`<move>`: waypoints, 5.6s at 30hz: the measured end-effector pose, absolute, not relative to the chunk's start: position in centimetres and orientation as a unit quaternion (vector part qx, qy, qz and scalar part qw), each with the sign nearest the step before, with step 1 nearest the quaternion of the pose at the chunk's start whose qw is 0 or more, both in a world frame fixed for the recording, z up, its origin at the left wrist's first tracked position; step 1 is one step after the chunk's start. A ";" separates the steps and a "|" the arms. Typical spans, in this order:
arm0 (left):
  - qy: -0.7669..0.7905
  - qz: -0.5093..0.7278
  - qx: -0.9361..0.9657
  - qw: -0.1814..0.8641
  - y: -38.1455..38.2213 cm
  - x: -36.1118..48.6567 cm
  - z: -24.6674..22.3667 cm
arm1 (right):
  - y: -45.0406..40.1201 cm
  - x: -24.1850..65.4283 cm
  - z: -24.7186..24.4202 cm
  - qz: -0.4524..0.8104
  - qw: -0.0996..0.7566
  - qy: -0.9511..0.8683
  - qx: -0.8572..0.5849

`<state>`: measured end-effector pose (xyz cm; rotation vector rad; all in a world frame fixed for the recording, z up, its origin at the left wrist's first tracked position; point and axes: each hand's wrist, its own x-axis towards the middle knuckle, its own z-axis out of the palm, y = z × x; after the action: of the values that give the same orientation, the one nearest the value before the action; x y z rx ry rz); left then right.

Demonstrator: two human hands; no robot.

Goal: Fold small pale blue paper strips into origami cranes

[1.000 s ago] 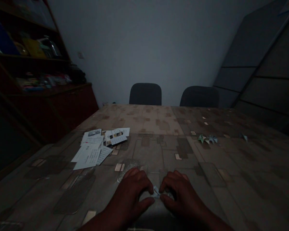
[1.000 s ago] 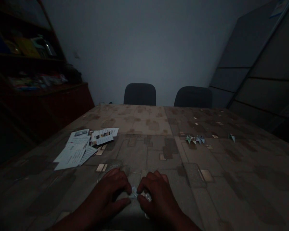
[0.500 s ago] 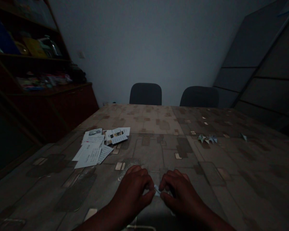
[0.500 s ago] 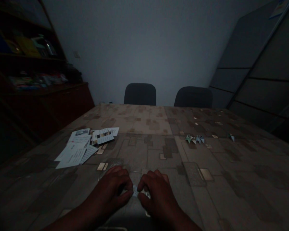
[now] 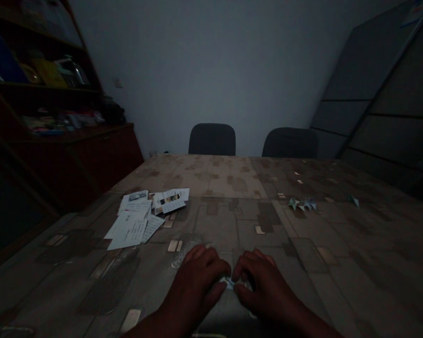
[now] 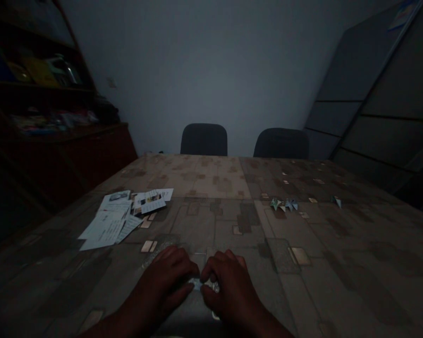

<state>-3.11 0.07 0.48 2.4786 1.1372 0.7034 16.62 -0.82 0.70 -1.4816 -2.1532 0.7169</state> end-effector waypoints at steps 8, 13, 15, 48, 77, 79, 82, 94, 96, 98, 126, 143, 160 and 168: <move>0.384 0.248 0.883 0.104 0.2 -3.0 0.9 | -0.6 16.5 1.0 0.279 0.229 -0.762 -0.538; 0.422 0.248 0.853 0.178 0.2 -2.9 1.3 | -0.4 18.0 2.5 0.343 0.249 -0.756 -0.499; 0.422 0.256 0.851 0.180 0.1 -2.9 1.3 | -0.6 18.5 3.0 0.296 0.233 -0.825 -0.422; 0.450 0.265 0.819 0.239 0.4 -3.0 0.8 | -0.7 18.8 1.7 0.007 0.140 -0.947 -0.290; 0.247 0.227 0.936 -0.105 -0.9 -5.3 -0.2 | -1.0 19.2 3.3 0.145 0.134 -0.930 -0.311; 0.247 0.231 0.935 -0.106 -1.0 -5.4 -0.3 | -1.0 19.2 3.4 0.144 0.135 -0.930 -0.309; 0.251 0.227 0.935 -0.108 -0.9 -5.4 -0.4 | -1.0 19.2 3.6 0.138 0.129 -0.935 -0.301; 0.246 0.255 0.928 -0.114 -0.7 -5.6 -1.0 | -0.9 19.4 4.1 0.182 0.118 -0.925 -0.311; 0.253 0.241 0.931 -0.105 -0.4 -5.8 -0.9 | -0.9 19.4 4.1 0.209 0.128 -0.917 -0.316; 0.258 0.212 0.938 -0.090 0.2 -5.8 -0.5 | -0.9 19.3 3.9 0.218 0.138 -0.911 -0.323; 0.226 0.235 0.944 -0.044 -0.3 -5.3 -1.5 | 0.7 17.3 0.2 0.238 0.296 -0.792 -0.478; 0.208 0.225 0.951 -0.047 -0.1 -5.3 -0.4 | 1.0 16.8 0.8 0.238 0.251 -0.794 -0.500; 0.248 0.268 0.931 -0.002 0.1 -4.9 -1.7 | 1.2 16.9 0.6 0.263 0.242 -0.771 -0.528; 0.251 0.275 0.928 -0.003 0.2 -5.1 -1.7 | 1.5 16.9 1.2 0.262 0.232 -0.772 -0.530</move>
<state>-5.08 0.18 -1.74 2.9213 0.7908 0.8654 16.95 1.52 1.20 -1.4571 -2.1230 0.7204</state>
